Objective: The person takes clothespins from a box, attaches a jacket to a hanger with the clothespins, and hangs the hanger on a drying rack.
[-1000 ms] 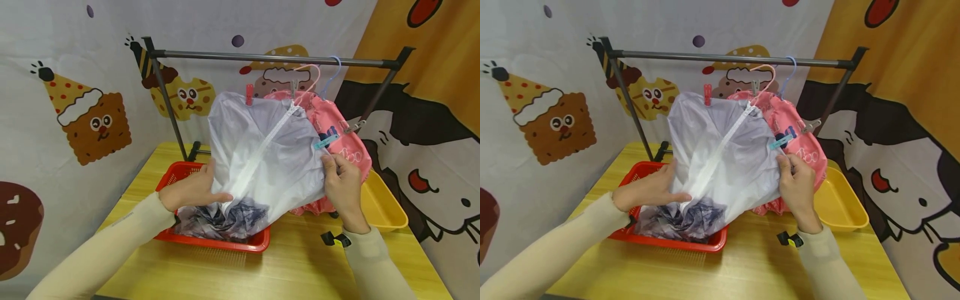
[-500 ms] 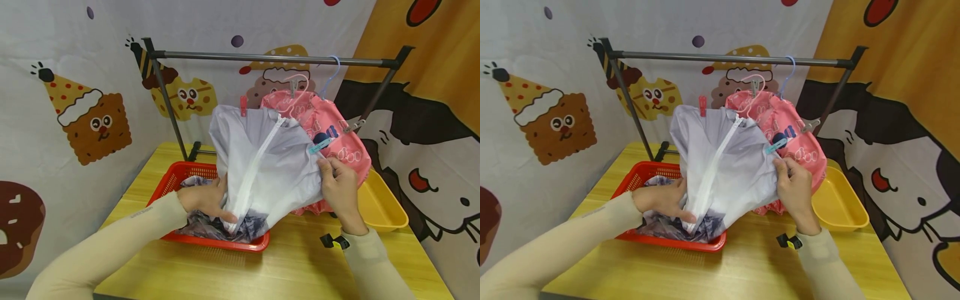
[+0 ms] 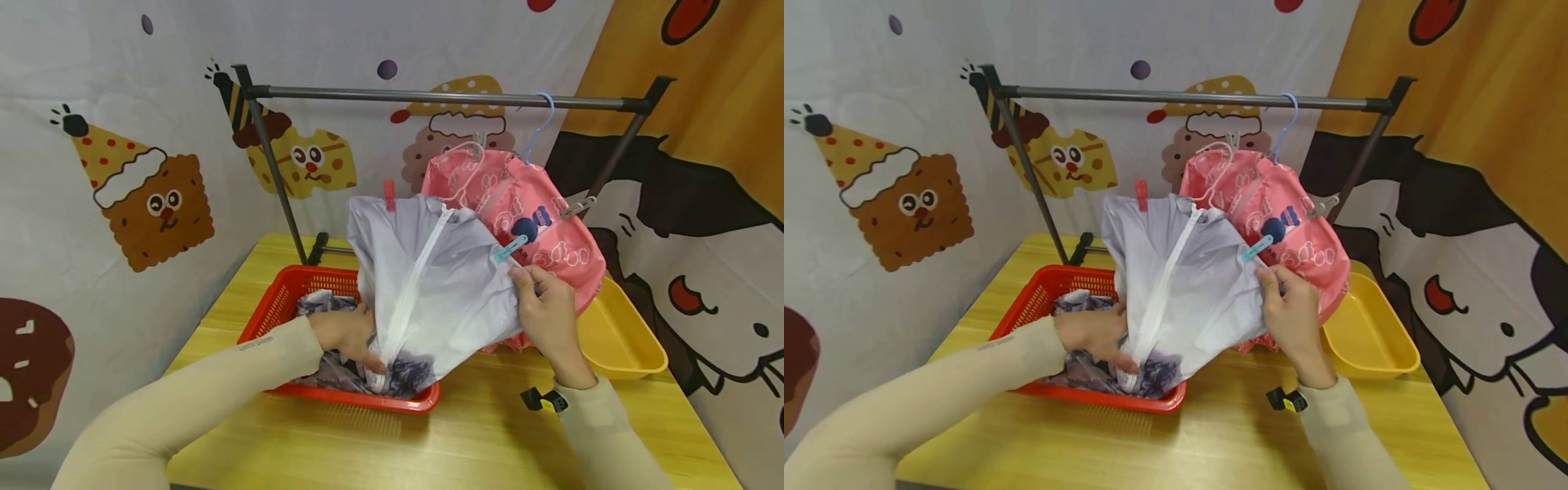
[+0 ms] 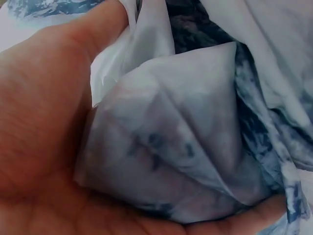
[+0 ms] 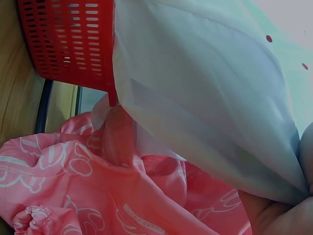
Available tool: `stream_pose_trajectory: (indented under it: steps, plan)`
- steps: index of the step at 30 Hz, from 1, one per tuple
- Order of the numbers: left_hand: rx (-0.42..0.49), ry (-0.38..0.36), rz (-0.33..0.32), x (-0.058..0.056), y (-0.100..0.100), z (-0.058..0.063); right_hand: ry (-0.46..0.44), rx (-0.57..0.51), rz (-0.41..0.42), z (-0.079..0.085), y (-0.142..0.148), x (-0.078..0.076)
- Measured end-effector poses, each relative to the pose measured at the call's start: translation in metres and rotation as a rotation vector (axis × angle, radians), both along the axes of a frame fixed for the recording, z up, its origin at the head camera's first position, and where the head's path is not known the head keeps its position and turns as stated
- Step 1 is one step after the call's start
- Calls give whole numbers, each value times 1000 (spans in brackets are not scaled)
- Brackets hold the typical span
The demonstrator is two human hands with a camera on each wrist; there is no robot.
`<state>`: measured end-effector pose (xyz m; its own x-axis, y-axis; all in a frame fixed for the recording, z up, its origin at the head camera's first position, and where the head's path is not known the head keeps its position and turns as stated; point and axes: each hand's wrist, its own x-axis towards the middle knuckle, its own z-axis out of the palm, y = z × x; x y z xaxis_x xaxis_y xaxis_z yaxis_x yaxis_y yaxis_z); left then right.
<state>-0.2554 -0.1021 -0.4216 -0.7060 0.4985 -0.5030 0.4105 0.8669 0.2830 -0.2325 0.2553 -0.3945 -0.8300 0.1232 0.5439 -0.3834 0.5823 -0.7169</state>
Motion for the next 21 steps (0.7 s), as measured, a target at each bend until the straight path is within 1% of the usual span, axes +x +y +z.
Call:
stream_pose_trajectory:
  steps: [4, 9, 12, 15, 17, 18, 21]
  plan:
    - [-12, 21, -25, -1, 2, -5, -5, 16, 12, -1, 0, 0]
    - [-12, 75, -75, -5, 4, -8, -5, 45, 15, -1, -1, -2]
    - [-2, 117, -110, -10, 5, -12, -3, 58, 17, -2, -2, -2]
    - [18, 175, -141, -19, 3, -27, -1, 67, 20, -2, -3, -3]
    - [42, 237, -175, -29, -1, -46, 0, 72, 21, -2, -4, -4]
    - [43, 270, -192, -28, -2, -48, -1, 75, 24, -2, -4, -4]
    - [72, 303, -226, -42, -7, -76, -4, 87, 36, -3, -5, -4]
